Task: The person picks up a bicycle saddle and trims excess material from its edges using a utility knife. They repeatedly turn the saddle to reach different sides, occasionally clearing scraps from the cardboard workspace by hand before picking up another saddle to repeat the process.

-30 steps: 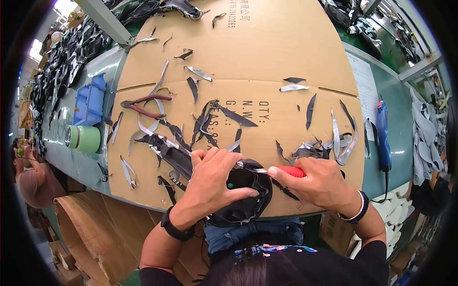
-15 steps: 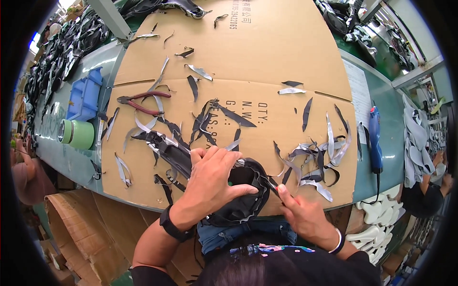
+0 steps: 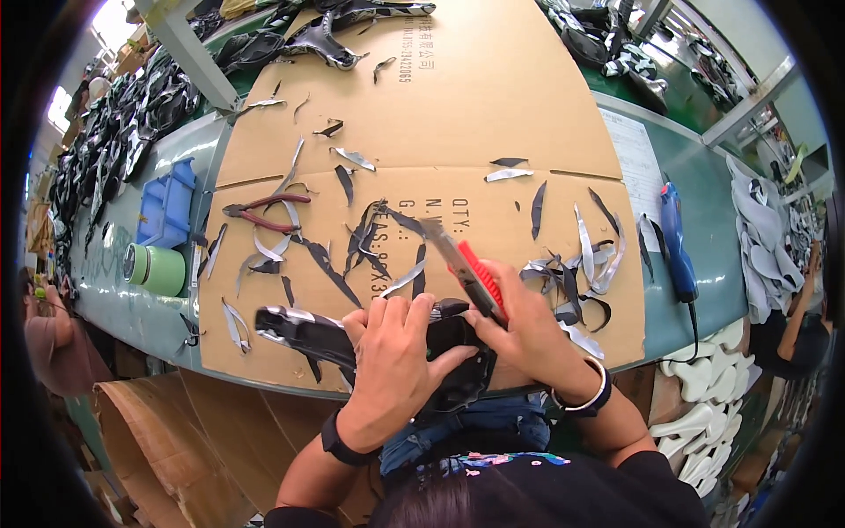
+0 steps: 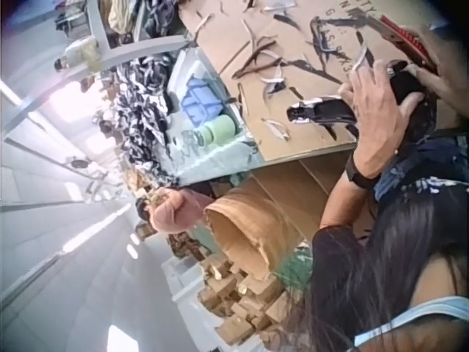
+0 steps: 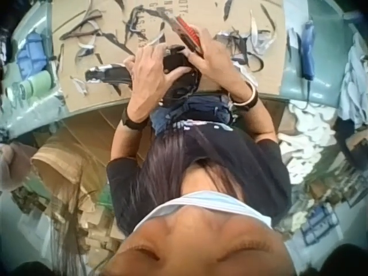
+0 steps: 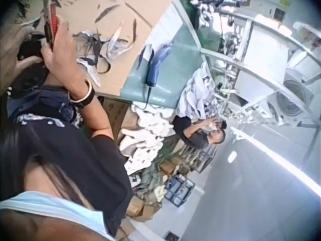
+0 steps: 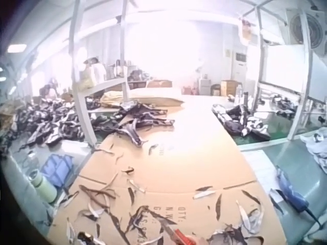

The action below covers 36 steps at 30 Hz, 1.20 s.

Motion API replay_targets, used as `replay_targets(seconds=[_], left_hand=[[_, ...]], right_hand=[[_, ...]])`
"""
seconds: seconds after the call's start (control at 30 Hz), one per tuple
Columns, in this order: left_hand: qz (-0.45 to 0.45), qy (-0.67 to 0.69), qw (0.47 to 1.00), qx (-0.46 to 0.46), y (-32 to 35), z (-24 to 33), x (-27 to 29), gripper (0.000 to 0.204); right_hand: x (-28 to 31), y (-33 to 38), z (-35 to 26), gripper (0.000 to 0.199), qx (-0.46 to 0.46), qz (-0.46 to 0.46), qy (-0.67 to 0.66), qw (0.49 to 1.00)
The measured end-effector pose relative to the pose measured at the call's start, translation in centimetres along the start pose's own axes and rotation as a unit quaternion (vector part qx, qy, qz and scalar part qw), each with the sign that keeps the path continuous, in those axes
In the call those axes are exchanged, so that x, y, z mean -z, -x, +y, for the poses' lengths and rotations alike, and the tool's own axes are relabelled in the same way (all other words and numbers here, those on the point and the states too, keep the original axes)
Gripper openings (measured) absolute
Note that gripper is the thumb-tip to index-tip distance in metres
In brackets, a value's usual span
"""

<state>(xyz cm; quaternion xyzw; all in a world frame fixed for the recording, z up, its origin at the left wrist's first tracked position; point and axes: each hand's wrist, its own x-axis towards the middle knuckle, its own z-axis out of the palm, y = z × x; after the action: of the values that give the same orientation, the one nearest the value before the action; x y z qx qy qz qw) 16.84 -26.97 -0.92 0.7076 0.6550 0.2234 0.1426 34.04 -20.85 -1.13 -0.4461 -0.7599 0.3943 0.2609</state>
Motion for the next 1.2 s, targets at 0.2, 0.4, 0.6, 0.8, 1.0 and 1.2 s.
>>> replay_targets(seconds=[0.2, 0.4, 0.6, 0.8, 1.0, 1.2], left_hand=[[0.024, 0.022, 0.988, 0.149, 0.1, 0.5, -0.8, 0.057], [0.087, 0.091, 0.989, -0.074, -1.9, -0.2, -2.8, 0.013], [0.091, 0.144, 0.985, -0.039, -1.8, -0.3, -2.5, 0.015], [0.098, 0.213, 0.972, -0.011, -1.5, -1.0, -2.3, 0.015], [0.137, 0.362, 0.922, -0.012, -1.5, -2.0, -2.2, 0.012], [0.134, 0.527, 0.838, 0.053, -1.2, -2.5, -1.3, 0.015]], right_hand=[[2.4, 1.4, 3.3, 0.044, -0.093, 0.048, -0.157, 0.982], [1.4, 1.8, 0.6, 0.054, 0.019, -0.038, -0.105, 0.994], [4.6, 4.7, 3.1, 0.057, 0.009, -0.137, 0.107, 0.985], [4.5, 4.8, 0.1, 0.059, -0.113, -0.262, 0.217, 0.933], [1.4, 10.5, -0.7, 0.056, -0.191, -0.114, -0.055, 0.973], [1.1, 12.3, -2.0, 0.054, -0.262, -0.103, -0.058, 0.958]])
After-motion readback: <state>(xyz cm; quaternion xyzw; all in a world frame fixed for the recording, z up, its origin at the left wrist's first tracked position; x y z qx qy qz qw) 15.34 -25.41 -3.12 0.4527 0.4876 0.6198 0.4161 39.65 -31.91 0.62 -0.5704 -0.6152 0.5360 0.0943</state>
